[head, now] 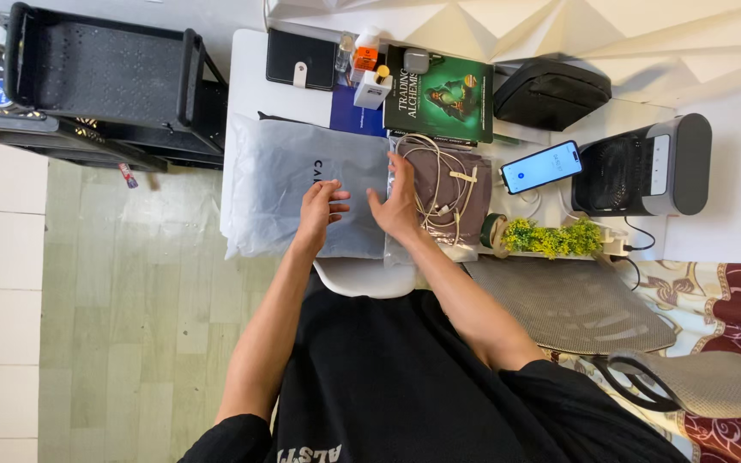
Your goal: The person repeatedly picks up various small items from a black rolling cart and places them on a nearby white table. Items handled include a small potted plant, tape rolls, a power cord, and several small bottles and containers. The person walks back and forth between the cart and the table throughout the episode.
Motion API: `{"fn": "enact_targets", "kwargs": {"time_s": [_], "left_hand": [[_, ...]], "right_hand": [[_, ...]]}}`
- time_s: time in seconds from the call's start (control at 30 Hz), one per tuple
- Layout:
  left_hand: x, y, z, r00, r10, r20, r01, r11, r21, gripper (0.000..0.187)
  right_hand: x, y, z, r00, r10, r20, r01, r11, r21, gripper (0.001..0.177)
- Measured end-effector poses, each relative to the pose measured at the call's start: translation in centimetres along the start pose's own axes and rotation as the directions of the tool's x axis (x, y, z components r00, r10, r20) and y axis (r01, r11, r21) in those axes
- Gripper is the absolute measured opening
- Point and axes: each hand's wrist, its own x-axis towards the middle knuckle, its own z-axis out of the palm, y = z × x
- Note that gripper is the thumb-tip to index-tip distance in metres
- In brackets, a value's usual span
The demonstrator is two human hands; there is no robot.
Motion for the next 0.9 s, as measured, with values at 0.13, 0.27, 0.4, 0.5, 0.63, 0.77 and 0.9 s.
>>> {"fn": "enact_targets", "kwargs": {"time_s": [0.13, 0.27, 0.4, 0.5, 0.63, 0.77, 0.9], "left_hand": [[-2.1, -1.6, 0.8, 0.999, 0.024, -0.042, -0.025, 1.000, -0.012, 0.029], [-4.7, -5.5, 0.1, 0.979, 0.043, -0.201, -0.056, 0.996, -0.063, 0.029], [-9.0, -10.5, -2.7, 0.938, 0.018, -0.348, -0.084, 0.981, -0.177, 0.030], [-12.8, -13.6, -5.6, 0.884, 0.021, -0.466, -0.130, 0.970, -0.203, 0.031], [-18.8, -16.6, -9.6, 0.805, 0.011, -0.593, -0.195, 0.949, -0.248, 0.032], [-23.9, -19.4, -14.1, 0.731, 0.005, -0.683, -0.298, 0.902, -0.313, 0.033], [-28.1, -22.2, -17.9, 0.691, -0.029, -0.722, -0.349, 0.861, -0.369, 0.034]], "right_hand": [[-3.2, -1.0, -0.3, 0.994, 0.049, 0.098, -0.061, 0.990, 0.128, 0.087], [-6.0, -1.2, 0.1, 0.977, 0.011, 0.214, -0.057, 0.976, 0.209, 0.082], [-9.3, -3.0, 1.7, 0.923, -0.103, 0.370, -0.019, 0.950, 0.312, 0.078], [-11.7, -4.8, 2.9, 0.852, -0.193, 0.486, 0.007, 0.934, 0.358, 0.076], [-14.5, -8.0, 4.9, 0.751, -0.316, 0.580, 0.059, 0.907, 0.418, 0.074], [-18.2, -11.6, 7.0, 0.621, -0.364, 0.695, 0.092, 0.914, 0.396, 0.073], [-22.2, -16.2, 10.3, 0.493, -0.412, 0.766, 0.130, 0.906, 0.404, 0.071]]}}
